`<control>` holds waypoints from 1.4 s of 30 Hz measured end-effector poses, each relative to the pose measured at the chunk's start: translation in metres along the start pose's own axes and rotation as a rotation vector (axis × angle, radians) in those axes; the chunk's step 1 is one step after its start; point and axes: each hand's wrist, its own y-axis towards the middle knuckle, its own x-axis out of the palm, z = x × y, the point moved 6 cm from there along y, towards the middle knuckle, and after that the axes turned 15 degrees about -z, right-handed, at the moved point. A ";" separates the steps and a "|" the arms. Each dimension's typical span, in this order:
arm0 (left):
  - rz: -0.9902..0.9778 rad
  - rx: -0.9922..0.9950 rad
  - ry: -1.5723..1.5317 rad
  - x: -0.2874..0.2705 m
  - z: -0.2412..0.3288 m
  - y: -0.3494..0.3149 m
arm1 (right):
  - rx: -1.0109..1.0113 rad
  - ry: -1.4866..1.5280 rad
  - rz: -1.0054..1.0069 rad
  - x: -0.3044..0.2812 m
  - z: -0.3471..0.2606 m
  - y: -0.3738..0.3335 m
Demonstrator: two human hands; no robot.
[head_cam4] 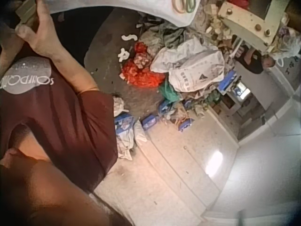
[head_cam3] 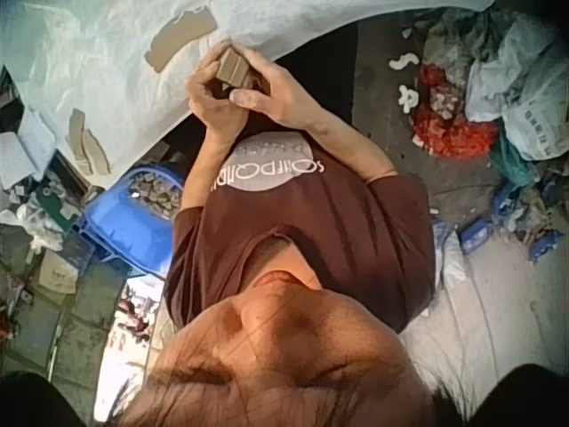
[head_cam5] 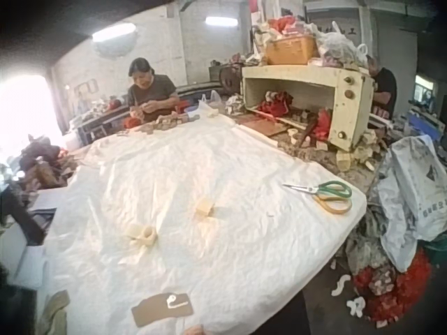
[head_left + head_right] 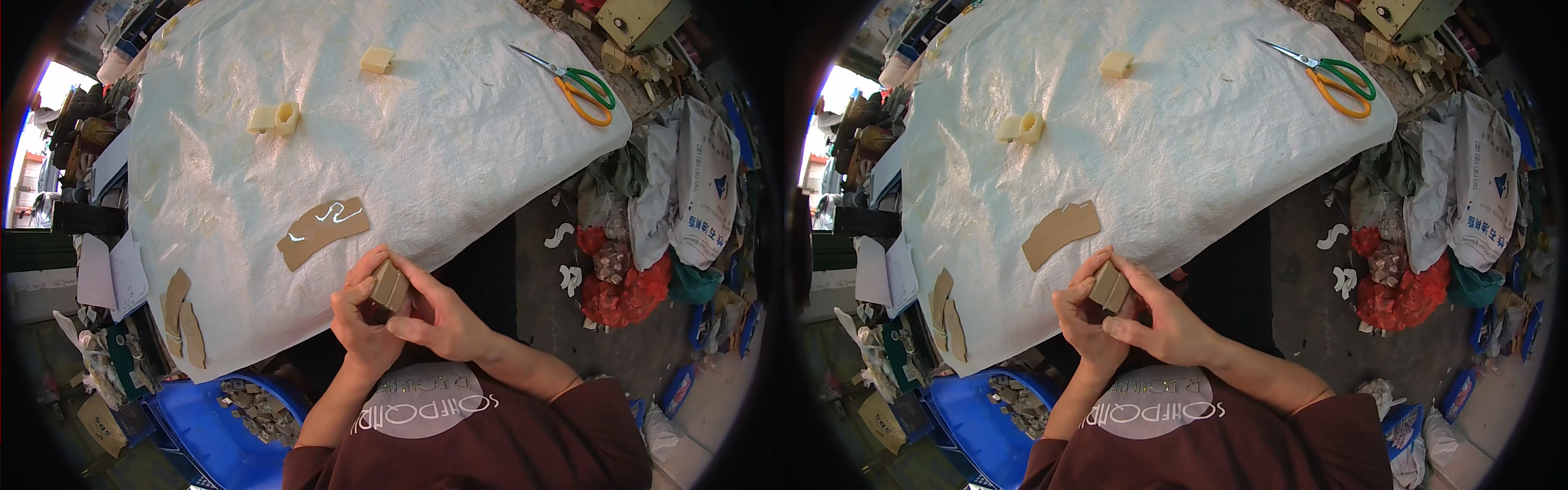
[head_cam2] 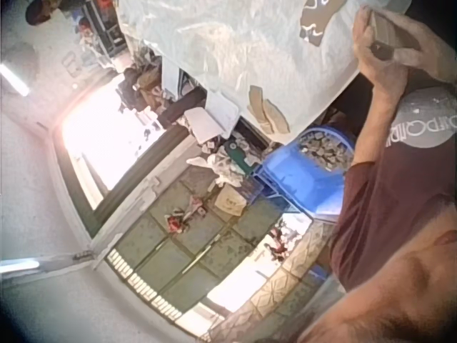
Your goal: The person wraps small beige plastic components with brown paper strips. They pick up a component, wrap it with a paper strip, and place the finished item into a blue bin. The process is repeated for multiple components throughout the video.
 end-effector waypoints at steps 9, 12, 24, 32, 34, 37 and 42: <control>-0.047 0.007 -0.038 0.005 0.008 -0.001 | -0.033 -0.088 0.193 -0.015 -0.004 -0.005; -0.057 0.009 -0.053 0.008 0.010 -0.002 | 0.005 -0.007 0.204 -0.019 -0.001 -0.007; 0.041 -0.265 -0.828 -0.007 -0.008 0.005 | -0.237 -0.435 0.149 -0.042 -0.023 -0.008; 0.019 -0.499 -1.045 0.006 -0.003 -0.005 | -0.205 -0.364 0.005 -0.032 -0.027 0.002; -0.003 -0.494 -1.083 0.008 -0.005 -0.007 | -0.247 -0.307 0.039 -0.032 -0.027 0.000; -0.011 -0.506 -1.062 0.011 -0.006 -0.009 | -0.268 -0.253 0.099 -0.031 -0.021 -0.003; -0.024 -0.487 -1.106 0.011 -0.013 -0.010 | -0.278 -0.157 0.101 -0.033 -0.008 0.000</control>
